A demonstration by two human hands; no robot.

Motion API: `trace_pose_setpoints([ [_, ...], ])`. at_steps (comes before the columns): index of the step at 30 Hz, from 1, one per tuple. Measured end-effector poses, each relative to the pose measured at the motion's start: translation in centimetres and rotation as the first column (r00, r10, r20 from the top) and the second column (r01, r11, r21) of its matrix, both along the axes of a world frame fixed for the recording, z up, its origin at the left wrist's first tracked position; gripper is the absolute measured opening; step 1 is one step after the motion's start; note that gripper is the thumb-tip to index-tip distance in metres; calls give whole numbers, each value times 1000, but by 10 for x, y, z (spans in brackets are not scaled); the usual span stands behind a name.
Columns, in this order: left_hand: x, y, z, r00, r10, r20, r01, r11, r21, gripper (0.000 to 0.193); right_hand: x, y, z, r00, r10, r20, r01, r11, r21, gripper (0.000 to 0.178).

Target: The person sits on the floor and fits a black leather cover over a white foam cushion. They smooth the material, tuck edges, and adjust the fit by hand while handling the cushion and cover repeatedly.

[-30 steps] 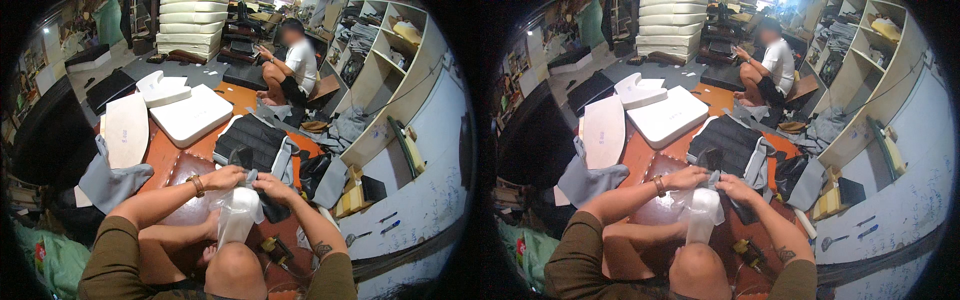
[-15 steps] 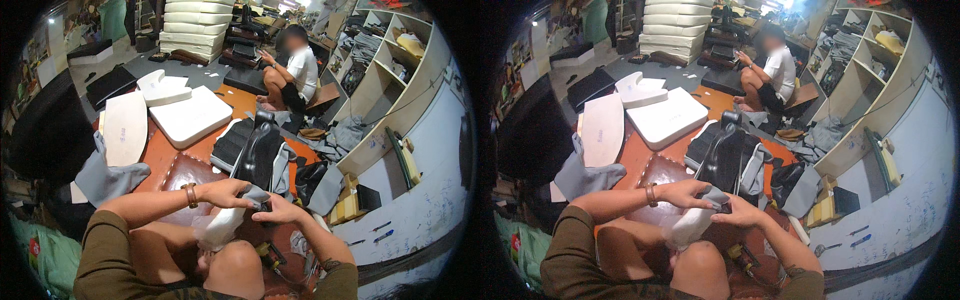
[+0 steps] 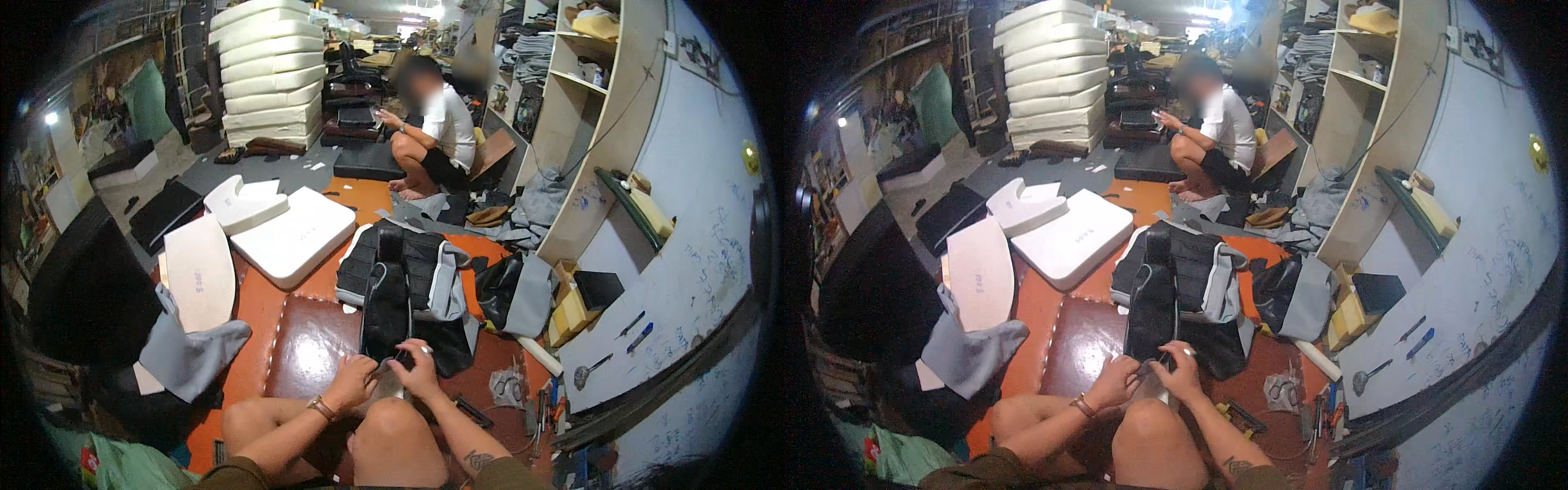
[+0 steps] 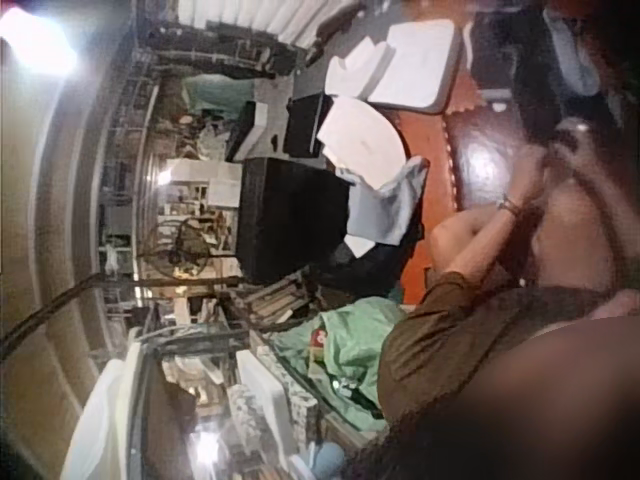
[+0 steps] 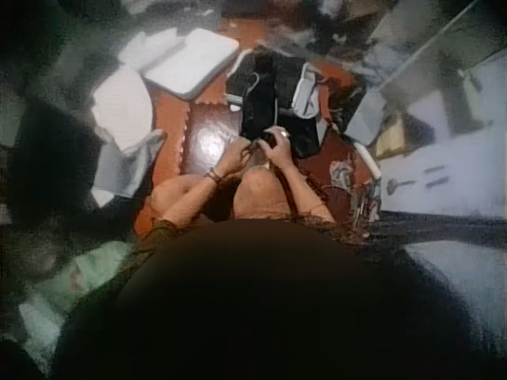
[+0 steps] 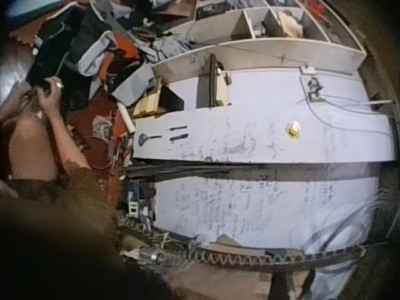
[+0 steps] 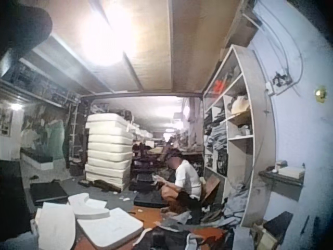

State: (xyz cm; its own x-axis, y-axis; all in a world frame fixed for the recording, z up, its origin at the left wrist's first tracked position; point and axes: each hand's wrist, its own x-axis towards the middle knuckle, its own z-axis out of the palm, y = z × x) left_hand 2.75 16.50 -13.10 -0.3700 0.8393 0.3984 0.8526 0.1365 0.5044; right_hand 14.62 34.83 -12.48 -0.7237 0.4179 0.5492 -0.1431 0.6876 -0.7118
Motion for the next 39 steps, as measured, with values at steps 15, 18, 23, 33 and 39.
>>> trace_pose_setpoints([
  [15, -8, 47, -32, 937, 129, 326, -152, 987, 46, 17, 12, -31, -226, 985, -98, 142, 84, 991, 102, 81],
  [18, -8, 46, -40, 919, 150, 366, -182, 982, 53, 19, -2, -34, -244, 986, -138, 92, 133, 989, 57, 75],
  [23, -21, 43, -28, 857, 244, 454, -295, 954, 45, 26, 0, -43, -213, 963, -119, 243, 129, 991, -24, 74],
  [33, -86, 94, 145, 846, 253, 469, -325, 943, 77, 36, -36, 8, 104, 809, 157, 566, -143, 987, -69, 52],
  [39, -46, 34, 181, 805, 351, 479, -375, 926, -48, 33, 3, -45, 128, 792, 255, 555, -210, 967, -145, 55],
])
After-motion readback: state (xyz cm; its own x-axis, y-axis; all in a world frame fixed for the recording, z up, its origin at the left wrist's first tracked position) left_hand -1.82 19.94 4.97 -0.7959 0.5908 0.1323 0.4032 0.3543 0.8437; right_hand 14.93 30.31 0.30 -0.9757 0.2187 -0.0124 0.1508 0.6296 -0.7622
